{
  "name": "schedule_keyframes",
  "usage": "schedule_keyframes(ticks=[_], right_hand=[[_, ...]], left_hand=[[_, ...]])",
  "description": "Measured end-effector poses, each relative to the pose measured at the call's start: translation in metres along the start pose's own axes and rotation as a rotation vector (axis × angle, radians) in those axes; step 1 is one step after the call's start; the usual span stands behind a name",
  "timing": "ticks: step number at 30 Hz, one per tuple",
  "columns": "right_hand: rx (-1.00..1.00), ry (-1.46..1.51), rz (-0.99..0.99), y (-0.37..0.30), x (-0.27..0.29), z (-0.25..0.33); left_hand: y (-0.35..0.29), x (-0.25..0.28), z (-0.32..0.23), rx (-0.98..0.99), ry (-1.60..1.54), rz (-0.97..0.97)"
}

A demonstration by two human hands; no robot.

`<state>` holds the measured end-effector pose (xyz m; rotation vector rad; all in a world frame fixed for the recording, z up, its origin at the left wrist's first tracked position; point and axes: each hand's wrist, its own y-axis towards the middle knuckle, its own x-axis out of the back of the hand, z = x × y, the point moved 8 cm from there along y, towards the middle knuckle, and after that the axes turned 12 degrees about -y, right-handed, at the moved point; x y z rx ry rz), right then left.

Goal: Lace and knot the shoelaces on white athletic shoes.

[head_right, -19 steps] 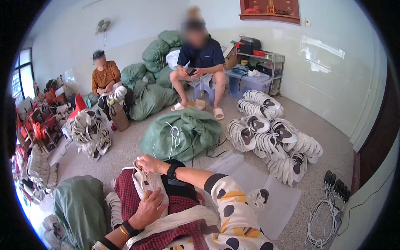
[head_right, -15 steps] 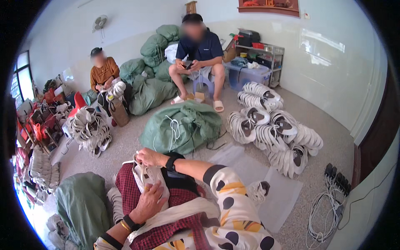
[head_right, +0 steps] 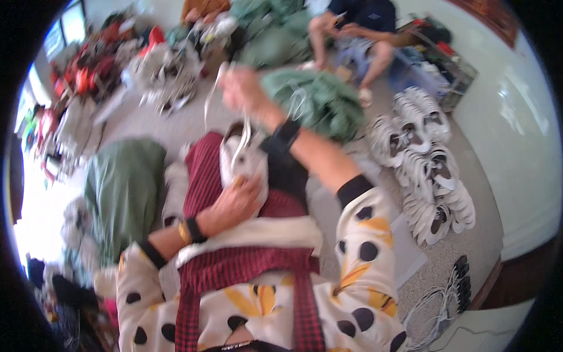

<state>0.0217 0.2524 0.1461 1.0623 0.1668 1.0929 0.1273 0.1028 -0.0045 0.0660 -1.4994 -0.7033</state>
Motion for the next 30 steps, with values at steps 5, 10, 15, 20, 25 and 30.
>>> schedule_keyframes(ticks=[5, 10, 15, 20, 25, 30], right_hand=[[-0.412, 0.348, 0.205, 0.022, 0.001, 0.044], [-0.364, 0.399, 0.381, 0.014, -0.026, 0.09], [-0.224, 0.532, 0.445, 0.018, -0.037, 0.16], [-0.334, 0.677, 0.532, -0.017, -0.051, 0.189], [-0.301, 0.75, 0.206, -0.029, 0.028, 0.167], [-0.322, 0.563, -0.088, -0.044, 0.104, 0.103]], left_hand=[[0.008, 0.016, 0.011, 0.239, -0.412, 0.098], [-0.031, 0.047, 0.075, 0.695, -0.899, -0.261], [-0.037, 0.064, 0.121, 0.64, -0.781, -0.279], [-0.026, 0.044, 0.116, 0.323, -0.687, -0.294], [-0.024, 0.03, 0.114, 0.42, -0.86, -0.199], [-0.023, 0.024, 0.107, 0.464, -0.897, -0.115]])
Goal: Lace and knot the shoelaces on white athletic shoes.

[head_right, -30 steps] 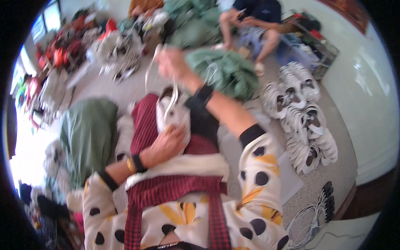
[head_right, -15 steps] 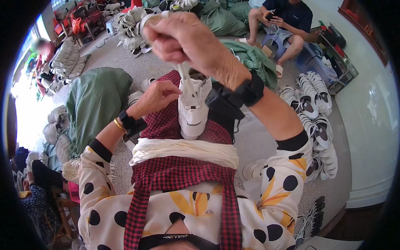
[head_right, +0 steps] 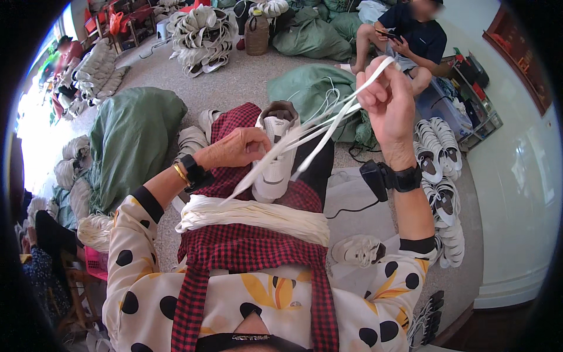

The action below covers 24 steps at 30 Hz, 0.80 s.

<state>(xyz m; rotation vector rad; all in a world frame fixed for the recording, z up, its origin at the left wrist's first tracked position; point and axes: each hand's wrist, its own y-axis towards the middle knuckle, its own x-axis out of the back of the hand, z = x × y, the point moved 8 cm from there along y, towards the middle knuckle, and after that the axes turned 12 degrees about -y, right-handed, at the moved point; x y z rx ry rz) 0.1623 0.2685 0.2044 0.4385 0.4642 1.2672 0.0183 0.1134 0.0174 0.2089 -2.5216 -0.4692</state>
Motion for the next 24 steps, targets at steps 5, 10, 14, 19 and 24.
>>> schedule_keyframes(ticks=[5, 10, 14, 19, 24], right_hand=[[-0.069, -0.055, 0.01, 0.007, 0.012, -0.032], [-0.002, 0.142, 0.008, 0.024, 0.01, -0.015], [0.064, 0.065, 0.134, 0.025, -0.018, 0.0], [0.075, -0.08, 0.131, 0.03, -0.033, -0.007], [0.064, 0.018, 0.336, 0.038, -0.046, -0.01]], left_hand=[[-0.001, 0.0, -0.007, -0.028, 0.07, -0.012], [-0.002, 0.001, -0.01, 0.13, 0.149, -0.088], [-0.005, -0.001, -0.002, 0.212, 0.021, -0.146], [-0.007, 0.0, -0.018, -0.017, 0.203, -0.139], [-0.008, 0.023, -0.032, 0.101, 0.092, -0.312]])
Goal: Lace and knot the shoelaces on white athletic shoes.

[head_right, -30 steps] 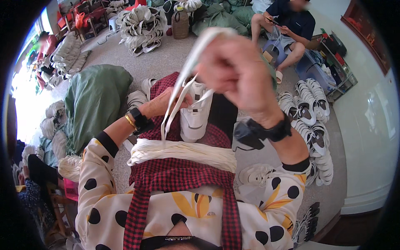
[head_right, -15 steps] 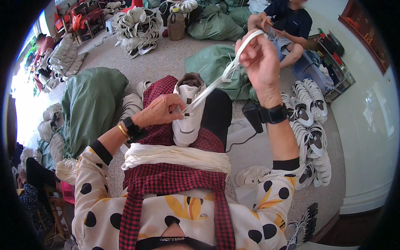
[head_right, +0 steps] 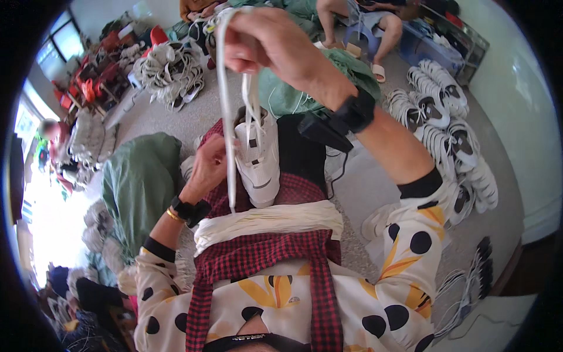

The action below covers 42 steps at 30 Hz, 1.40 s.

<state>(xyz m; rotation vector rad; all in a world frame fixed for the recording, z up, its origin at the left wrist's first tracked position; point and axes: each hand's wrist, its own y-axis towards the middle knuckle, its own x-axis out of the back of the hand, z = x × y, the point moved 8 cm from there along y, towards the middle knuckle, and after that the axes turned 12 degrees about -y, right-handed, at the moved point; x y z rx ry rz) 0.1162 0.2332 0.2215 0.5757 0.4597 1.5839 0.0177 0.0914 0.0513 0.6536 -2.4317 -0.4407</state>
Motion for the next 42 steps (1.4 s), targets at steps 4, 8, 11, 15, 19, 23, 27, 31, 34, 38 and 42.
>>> schedule_keyframes(ticks=[4, 8, 11, 15, 19, 23, 27, 31, 34, 38, 42], right_hand=[[0.171, -0.183, 0.067, 0.031, -0.024, 0.03], [0.058, -0.165, 0.095, 0.043, -0.037, 0.04], [0.13, -0.412, 0.087, 0.04, -0.04, 0.049], [0.188, -0.078, 0.18, 0.032, -0.022, 0.054], [0.252, -0.005, -0.022, 0.034, -0.01, 0.077], [0.191, 0.056, -0.037, 0.033, -0.045, 0.089], [0.055, 0.024, 0.103, 0.028, -0.051, 0.089], [0.05, -0.038, -0.04, 0.026, -0.023, 0.084], [0.075, -0.032, -0.011, 0.028, -0.021, 0.085], [0.188, -0.037, -0.271, 0.036, -0.034, 0.085], [0.203, -0.164, -0.053, 0.045, -0.047, 0.089]], left_hand=[[0.001, 0.038, 0.023, 0.072, 0.02, -0.138], [0.001, 0.037, 0.021, 0.109, 0.125, -0.032], [0.003, 0.043, 0.012, 0.081, 0.118, -0.071], [0.015, 0.049, 0.021, 0.163, 0.049, -0.109], [0.037, 0.027, 0.001, 0.052, -0.019, 0.031], [0.066, -0.016, -0.032, -0.096, -0.024, 0.387], [0.071, -0.055, -0.02, 0.24, -0.174, 0.724], [0.071, -0.029, -0.025, 0.203, -0.35, 0.468], [0.067, 0.012, 0.005, 0.228, -0.327, 0.143], [0.056, 0.03, 0.019, 0.241, -0.191, 0.168], [0.059, 0.009, -0.019, 0.011, -0.067, 0.356]])
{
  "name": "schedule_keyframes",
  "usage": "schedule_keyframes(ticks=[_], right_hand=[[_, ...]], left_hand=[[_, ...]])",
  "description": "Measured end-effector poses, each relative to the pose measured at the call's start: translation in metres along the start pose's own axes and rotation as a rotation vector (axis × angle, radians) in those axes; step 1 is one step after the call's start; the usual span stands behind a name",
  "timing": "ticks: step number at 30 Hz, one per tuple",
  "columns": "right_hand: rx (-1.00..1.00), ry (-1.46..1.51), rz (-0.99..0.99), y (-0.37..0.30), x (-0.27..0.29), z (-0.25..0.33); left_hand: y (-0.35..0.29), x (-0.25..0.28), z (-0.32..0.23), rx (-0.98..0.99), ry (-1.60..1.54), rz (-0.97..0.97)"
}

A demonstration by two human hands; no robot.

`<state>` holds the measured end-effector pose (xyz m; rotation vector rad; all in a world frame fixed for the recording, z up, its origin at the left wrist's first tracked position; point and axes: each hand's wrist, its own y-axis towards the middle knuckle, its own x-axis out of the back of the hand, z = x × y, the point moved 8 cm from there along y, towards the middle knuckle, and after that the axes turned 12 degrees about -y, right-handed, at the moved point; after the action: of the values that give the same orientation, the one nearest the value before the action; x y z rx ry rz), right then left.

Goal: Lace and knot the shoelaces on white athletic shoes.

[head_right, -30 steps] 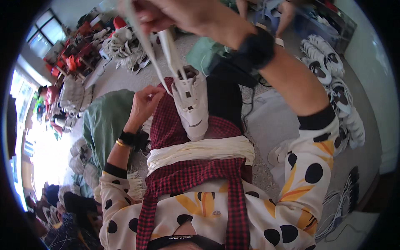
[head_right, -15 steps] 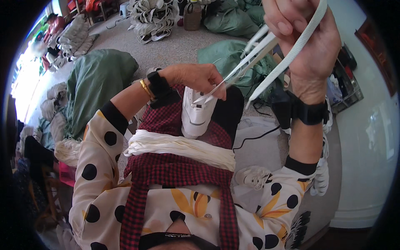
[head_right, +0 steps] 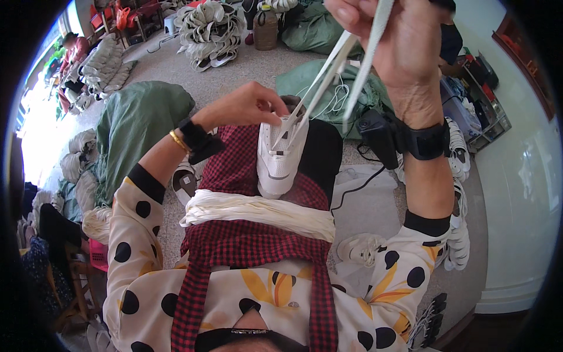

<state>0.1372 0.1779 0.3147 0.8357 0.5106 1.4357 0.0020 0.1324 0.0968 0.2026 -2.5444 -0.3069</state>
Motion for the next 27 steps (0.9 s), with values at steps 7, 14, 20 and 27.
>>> schedule_keyframes(ticks=[7, 14, 20, 27], right_hand=[[0.03, 0.108, -0.054, -0.002, 0.014, -0.006], [-0.161, -0.234, -0.434, -0.04, 0.147, -0.029], [-0.586, -0.565, -0.353, -0.111, 0.221, -0.098], [-0.325, -1.331, 0.334, -0.181, 0.072, -0.168]], left_hand=[[0.004, 0.01, -0.002, -0.038, -0.566, -0.139], [-0.132, 0.099, 0.137, 0.148, -1.308, -1.116], [-0.173, 0.101, 0.154, 0.228, -1.279, -1.076], [-0.155, 0.103, 0.126, 0.247, -1.12, -1.014]])
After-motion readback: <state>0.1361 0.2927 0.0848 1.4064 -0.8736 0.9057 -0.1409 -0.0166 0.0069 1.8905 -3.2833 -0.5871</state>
